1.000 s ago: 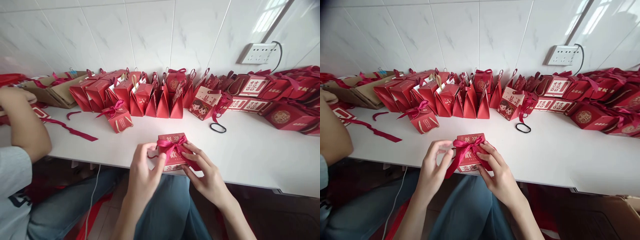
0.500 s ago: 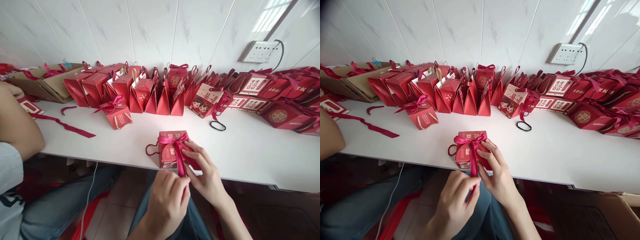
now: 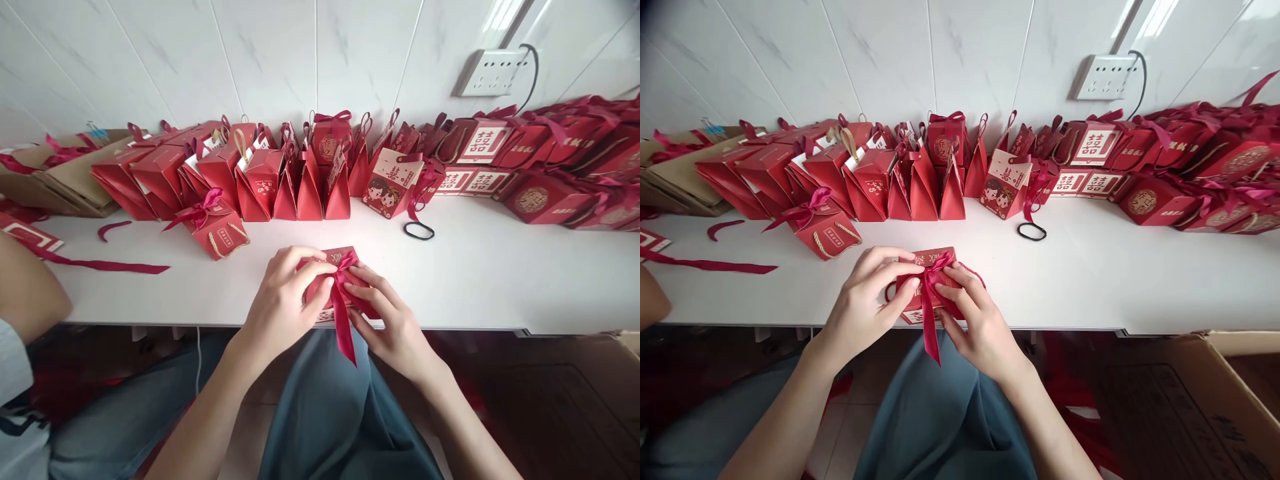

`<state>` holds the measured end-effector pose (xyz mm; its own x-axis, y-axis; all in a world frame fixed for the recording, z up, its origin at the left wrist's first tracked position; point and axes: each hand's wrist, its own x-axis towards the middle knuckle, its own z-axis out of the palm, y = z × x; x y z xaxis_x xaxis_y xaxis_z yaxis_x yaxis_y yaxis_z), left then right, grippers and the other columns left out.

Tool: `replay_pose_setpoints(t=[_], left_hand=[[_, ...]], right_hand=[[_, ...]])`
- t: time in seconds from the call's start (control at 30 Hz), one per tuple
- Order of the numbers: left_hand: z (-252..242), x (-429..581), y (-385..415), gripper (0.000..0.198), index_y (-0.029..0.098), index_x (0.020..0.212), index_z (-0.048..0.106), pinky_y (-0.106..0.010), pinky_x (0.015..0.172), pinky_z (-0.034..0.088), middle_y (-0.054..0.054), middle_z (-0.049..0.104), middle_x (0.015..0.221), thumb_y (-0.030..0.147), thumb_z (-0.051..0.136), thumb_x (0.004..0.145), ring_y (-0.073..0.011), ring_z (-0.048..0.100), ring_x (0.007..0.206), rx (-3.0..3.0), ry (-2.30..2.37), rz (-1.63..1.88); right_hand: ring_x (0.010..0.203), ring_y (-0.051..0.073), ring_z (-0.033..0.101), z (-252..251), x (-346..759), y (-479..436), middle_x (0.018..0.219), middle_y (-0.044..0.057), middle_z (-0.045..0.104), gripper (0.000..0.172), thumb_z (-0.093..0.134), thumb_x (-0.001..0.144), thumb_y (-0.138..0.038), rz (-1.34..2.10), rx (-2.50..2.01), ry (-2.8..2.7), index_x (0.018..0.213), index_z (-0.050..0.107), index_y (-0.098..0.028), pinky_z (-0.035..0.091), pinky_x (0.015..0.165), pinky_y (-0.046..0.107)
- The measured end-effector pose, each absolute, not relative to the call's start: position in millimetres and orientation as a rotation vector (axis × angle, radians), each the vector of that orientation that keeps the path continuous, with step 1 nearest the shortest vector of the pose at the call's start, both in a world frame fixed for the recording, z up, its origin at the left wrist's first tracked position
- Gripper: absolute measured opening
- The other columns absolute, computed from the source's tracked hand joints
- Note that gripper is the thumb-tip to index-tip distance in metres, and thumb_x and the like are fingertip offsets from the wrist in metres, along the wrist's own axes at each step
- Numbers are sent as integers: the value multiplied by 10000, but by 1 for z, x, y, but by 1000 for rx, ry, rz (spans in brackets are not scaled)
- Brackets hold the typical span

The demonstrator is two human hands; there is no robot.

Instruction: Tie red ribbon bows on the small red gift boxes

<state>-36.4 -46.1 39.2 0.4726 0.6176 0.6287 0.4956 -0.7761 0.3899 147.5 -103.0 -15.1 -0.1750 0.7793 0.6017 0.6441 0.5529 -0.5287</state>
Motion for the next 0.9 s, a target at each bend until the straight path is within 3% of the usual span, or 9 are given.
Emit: replay_pose_setpoints(t=[0.23,0.4,0.6,0.77,0.83,0.9], left_hand=[[22,-21,-42,186,230,1044,638,-395,1023,416,-40,617,1142,212,526,896,-202,559,1123,2546,1005,964],[19,-26,-42,202,257,1064,646,-390,1066,385,-40,568,1233,252,542,892,-205,511,1209,2355,1007,891],[14,-21,-41,191,240,1027,670,-394,1059,395,-51,581,1208,252,562,870,-218,524,1196,2231,1020,938],[13,-18,-42,205,232,1016,688,-380,1051,398,-55,593,1191,212,554,862,-214,533,1188,2242,1025,1000],[13,-19,-42,212,235,1027,687,-374,1055,390,-51,595,1190,215,555,862,-211,532,1189,2234,1025,990],[12,-21,-41,257,245,1102,656,-360,1052,387,-46,591,1215,247,568,861,-209,523,1201,2180,988,1007]], right_hand=[[1253,242,534,-13,160,-106,1286,139,615,284,503,901,-93,139,-1052,-1920,1146,609,-190,515,1009,441],[1325,249,445,-16,166,-105,1352,167,554,318,459,888,-15,212,-967,-1962,1130,614,-152,471,1051,465],[1265,260,522,-18,170,-106,1393,131,521,339,429,902,-24,320,-928,-1835,1112,634,-194,534,977,448],[1199,243,570,-16,168,-118,1300,121,561,386,442,870,8,173,-935,-1864,1118,641,-212,534,968,445],[1167,248,583,-14,169,-123,1227,125,589,333,469,875,-38,154,-903,-1935,1102,650,-200,476,1021,493],[1119,275,598,-10,172,-123,1168,138,609,234,494,911,-222,209,-857,-1937,1068,663,-183,464,1002,524]])
